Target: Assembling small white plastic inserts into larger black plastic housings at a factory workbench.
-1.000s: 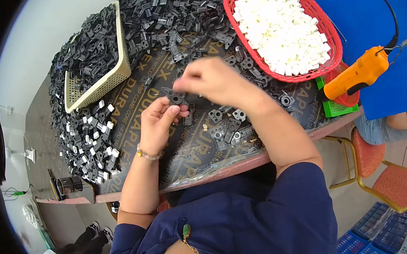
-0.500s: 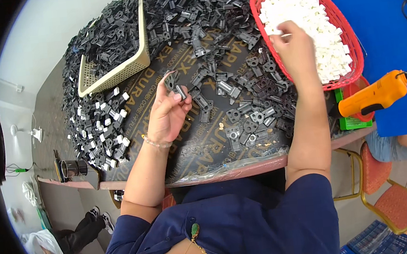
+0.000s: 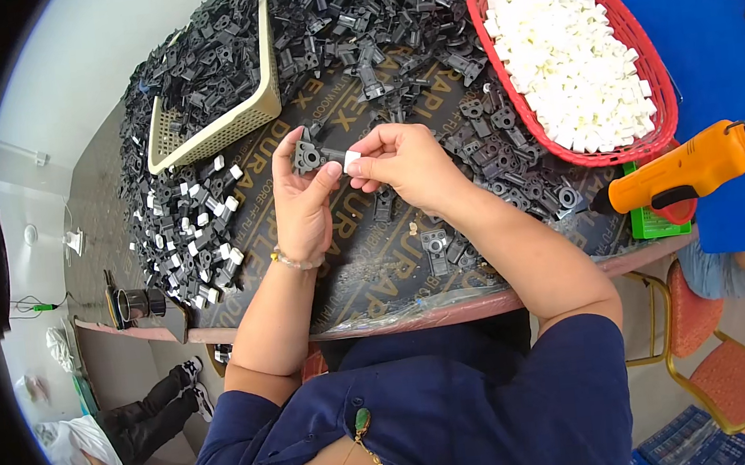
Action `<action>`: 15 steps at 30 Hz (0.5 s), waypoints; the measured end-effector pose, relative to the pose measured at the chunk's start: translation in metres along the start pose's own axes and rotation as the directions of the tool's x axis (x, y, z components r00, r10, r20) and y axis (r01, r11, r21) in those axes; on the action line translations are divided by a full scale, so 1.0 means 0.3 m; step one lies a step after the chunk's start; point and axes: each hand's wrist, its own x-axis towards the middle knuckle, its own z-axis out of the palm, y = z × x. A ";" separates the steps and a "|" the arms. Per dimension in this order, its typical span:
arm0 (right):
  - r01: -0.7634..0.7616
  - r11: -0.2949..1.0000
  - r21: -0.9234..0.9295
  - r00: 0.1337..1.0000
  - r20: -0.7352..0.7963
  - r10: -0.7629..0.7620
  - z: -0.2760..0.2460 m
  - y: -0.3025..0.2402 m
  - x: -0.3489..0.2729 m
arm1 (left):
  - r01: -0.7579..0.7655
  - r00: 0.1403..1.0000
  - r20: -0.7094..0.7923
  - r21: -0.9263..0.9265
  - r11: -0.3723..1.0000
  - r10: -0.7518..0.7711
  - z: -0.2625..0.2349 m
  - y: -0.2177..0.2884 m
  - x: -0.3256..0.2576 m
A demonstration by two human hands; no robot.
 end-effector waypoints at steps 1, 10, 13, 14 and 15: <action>-0.001 1.000 -0.001 1.000 0.003 0.001 0.003 0.006 0.001 | -0.034 0.999 -0.012 0.029 0.999 0.034 0.000 -0.004 -0.002; 0.334 0.842 -0.423 0.932 0.280 -0.229 -0.032 -0.027 0.010 | 0.488 0.841 0.404 -0.274 0.829 -0.361 -0.012 0.048 -0.011; 0.285 0.897 -0.337 0.938 0.291 -0.189 0.026 -0.090 0.006 | 0.456 0.851 0.464 -0.420 0.784 -0.247 -0.032 0.020 -0.006; 0.391 0.794 -0.466 0.918 0.255 -0.303 0.047 -0.116 0.009 | 0.473 0.860 0.438 -0.492 0.731 -0.262 -0.026 0.026 0.002; 0.393 0.757 -0.522 0.919 0.241 -0.311 0.069 -0.135 0.018 | 0.459 0.882 0.357 -0.504 0.732 -0.308 -0.033 0.028 0.014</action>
